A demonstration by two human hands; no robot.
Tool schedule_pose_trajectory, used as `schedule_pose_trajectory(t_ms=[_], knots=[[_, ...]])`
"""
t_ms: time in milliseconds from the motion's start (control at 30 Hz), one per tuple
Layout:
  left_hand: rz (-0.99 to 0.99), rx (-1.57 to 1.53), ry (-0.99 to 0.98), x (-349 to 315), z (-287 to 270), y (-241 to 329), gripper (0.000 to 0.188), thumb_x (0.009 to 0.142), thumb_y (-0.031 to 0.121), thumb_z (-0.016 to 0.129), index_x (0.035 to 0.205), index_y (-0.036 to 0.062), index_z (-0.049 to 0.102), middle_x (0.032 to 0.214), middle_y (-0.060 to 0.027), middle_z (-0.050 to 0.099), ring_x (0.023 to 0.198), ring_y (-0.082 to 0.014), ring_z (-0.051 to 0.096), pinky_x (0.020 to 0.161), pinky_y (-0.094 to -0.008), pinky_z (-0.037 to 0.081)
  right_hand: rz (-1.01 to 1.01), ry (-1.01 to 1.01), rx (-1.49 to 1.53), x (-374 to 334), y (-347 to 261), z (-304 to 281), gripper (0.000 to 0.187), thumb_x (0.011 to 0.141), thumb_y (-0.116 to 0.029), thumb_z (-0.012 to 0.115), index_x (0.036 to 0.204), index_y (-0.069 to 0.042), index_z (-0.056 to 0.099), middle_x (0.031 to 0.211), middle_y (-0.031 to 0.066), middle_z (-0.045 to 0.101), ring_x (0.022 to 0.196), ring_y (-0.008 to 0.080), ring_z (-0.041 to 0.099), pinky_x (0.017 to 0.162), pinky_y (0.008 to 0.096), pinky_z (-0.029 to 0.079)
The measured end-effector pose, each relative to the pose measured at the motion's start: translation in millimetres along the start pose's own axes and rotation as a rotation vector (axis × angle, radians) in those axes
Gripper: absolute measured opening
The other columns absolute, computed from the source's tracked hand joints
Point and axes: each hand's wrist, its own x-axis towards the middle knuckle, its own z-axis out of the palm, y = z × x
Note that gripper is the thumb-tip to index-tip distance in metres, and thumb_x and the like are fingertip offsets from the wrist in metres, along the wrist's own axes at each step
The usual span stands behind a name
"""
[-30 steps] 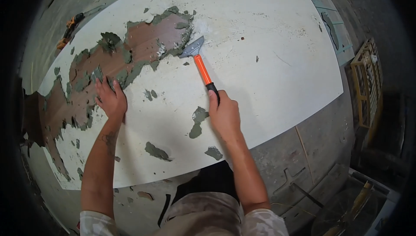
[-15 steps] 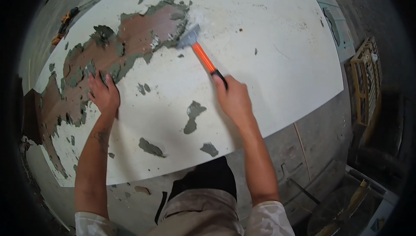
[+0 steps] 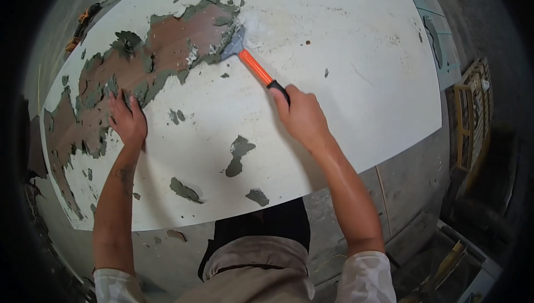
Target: Using a long-handled hand scraper to remove dried material or residue from a large white board.
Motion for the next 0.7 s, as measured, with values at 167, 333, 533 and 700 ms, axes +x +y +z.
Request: schedule_pose_trajectory(t_ms=[167, 333, 533, 700], knots=[[0.028, -0.053, -0.027, 7, -1, 17, 0.06, 0.106, 0.04, 0.046, 0.157, 0.0081, 0.042, 0.171, -0.0152, 0.027, 0.159, -0.0318, 0.022, 0.125, -0.0597, 0.01, 0.012, 0.001, 0.009, 6, 7, -8, 0.044, 0.104, -0.037, 0.061, 0.088, 0.004, 0.064, 0.071, 0.0267, 0.064, 0.068, 0.0467, 0.064, 0.061, 0.0469, 0.048], [0.054, -0.067, -0.031, 10, 8, 4, 0.058, 0.107, 0.038, 0.044, 0.157, 0.0085, 0.043, 0.17, -0.015, 0.027, 0.159, -0.0309, 0.022, 0.125, -0.0584, 0.012, 0.016, -0.095, -0.03, 16, 18, -19, 0.043, 0.104, -0.038, 0.06, 0.091, 0.002, 0.064, 0.069, 0.0271, 0.063, 0.068, 0.0493, 0.063, 0.06, 0.0518, 0.049], [0.087, -0.074, 0.003, 17, -5, -5, 0.06, 0.109, 0.037, 0.042, 0.159, 0.0041, 0.037, 0.161, -0.0152, 0.046, 0.149, -0.0366, 0.04, 0.122, -0.0476, 0.026, -0.043, -0.071, -0.09, 34, 16, -26, 0.045, 0.105, -0.042, 0.059, 0.09, 0.0, 0.062, 0.067, 0.0255, 0.064, 0.066, 0.0474, 0.064, 0.06, 0.0544, 0.051], [0.091, -0.022, -0.004, 16, 17, 8, 0.061, 0.108, 0.032, 0.044, 0.159, 0.0011, 0.032, 0.159, -0.0137, 0.048, 0.149, -0.0353, 0.039, 0.122, -0.047, 0.025, -0.106, -0.075, -0.134, 50, 34, -32, 0.047, 0.106, -0.045, 0.055, 0.089, -0.002, 0.061, 0.069, 0.0225, 0.066, 0.067, 0.0443, 0.067, 0.061, 0.0544, 0.052]])
